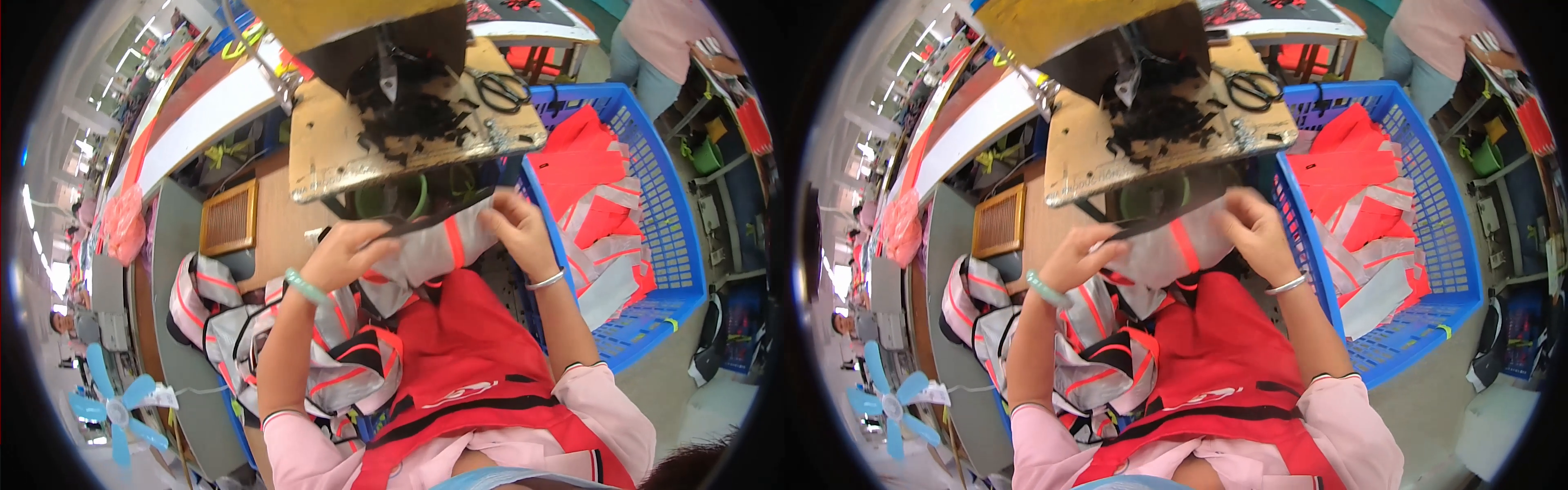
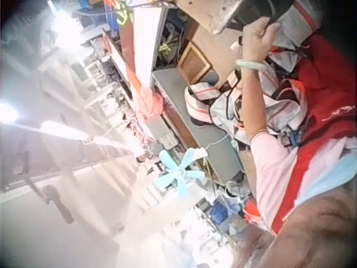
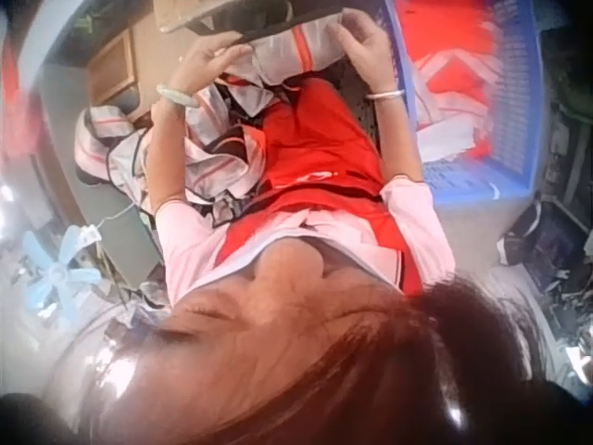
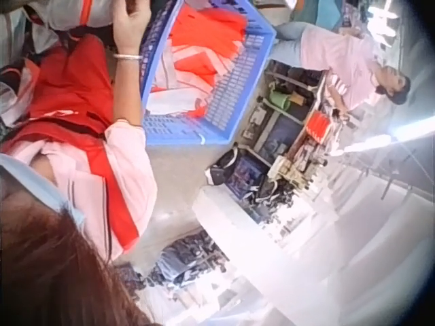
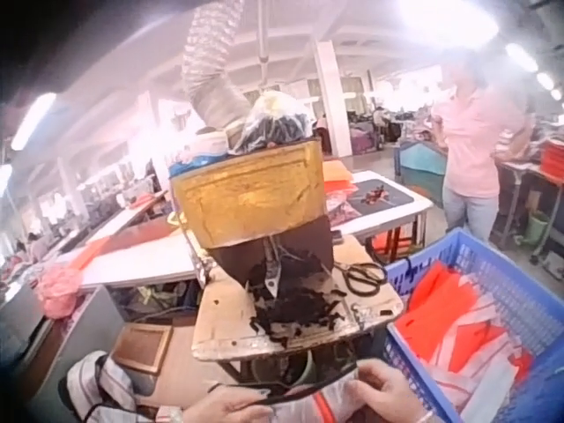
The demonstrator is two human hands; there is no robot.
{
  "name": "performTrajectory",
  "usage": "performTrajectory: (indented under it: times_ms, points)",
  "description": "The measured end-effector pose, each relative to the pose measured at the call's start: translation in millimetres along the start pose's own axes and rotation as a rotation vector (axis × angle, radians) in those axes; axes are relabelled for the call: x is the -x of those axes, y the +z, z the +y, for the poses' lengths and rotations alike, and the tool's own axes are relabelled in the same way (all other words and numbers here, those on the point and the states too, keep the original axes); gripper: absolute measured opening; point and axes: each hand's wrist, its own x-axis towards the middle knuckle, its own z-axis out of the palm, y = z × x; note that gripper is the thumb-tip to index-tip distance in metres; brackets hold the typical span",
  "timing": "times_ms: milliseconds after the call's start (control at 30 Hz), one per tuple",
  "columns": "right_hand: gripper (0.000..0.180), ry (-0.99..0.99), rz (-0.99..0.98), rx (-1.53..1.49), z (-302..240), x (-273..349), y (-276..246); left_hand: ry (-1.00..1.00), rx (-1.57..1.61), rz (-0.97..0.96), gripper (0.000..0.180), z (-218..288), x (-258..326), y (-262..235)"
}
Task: Inspecting and aligning textile pieces on a workstation in a garment factory.
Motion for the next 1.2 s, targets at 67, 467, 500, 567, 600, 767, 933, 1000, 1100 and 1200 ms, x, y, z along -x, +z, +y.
performTrajectory:
  times_ms: [67, 467, 500, 567, 600, 767, 933, 1000, 1100, 1200]
  points:
    - [0.042, -0.281, 0.167, 0.337, -28.1, -6.3, 16.0, -0.083, -0.019, 0.084, 0.021, 8.6, -8.7, 5.8]
    - [0.019, -0.093, -0.428, 0.470, -65.0, -50.3, 28.9, 0.010, 0.239, 0.099, 0.020, -1.4, -25.5, 3.8]
    - [0.019, -0.098, -0.424, 0.470, -70.3, -51.8, 26.7, -0.042, 0.241, 0.027, 0.021, 7.2, -24.7, -6.4]
    - [0.017, -0.231, -0.447, 0.292, -78.3, -54.0, 22.9, -0.095, 0.238, -0.039, 0.022, 29.6, -25.8, -29.2]
    - [0.019, -0.171, -0.470, 0.231, -88.4, -56.9, 20.8, -0.106, 0.219, -0.075, 0.022, 43.7, -26.3, -41.4]
    - [0.022, -0.215, -0.341, 0.398, -76.5, -93.8, 23.8, -0.110, -0.140, 0.096, 0.023, 33.4, -60.7, -50.2]
    - [0.020, -0.040, -0.369, 0.207, -37.6, -134.3, 26.8, -0.202, 0.012, 0.164, 0.028, -10.4, -96.8, -52.0]
    - [0.019, 0.015, -0.385, 0.159, -28.6, -148.8, 27.7, -0.222, 0.130, 0.177, 0.032, -22.1, -106.9, -56.5]
    - [0.019, 0.083, -0.398, 0.047, -20.0, -164.4, 29.5, -0.236, 0.235, 0.180, 0.030, -39.2, -122.2, -62.9]
    - [0.020, 0.139, -0.385, 0.033, -14.2, -176.2, 29.4, -0.262, 0.291, 0.178, 0.033, -52.5, -136.1, -67.6]
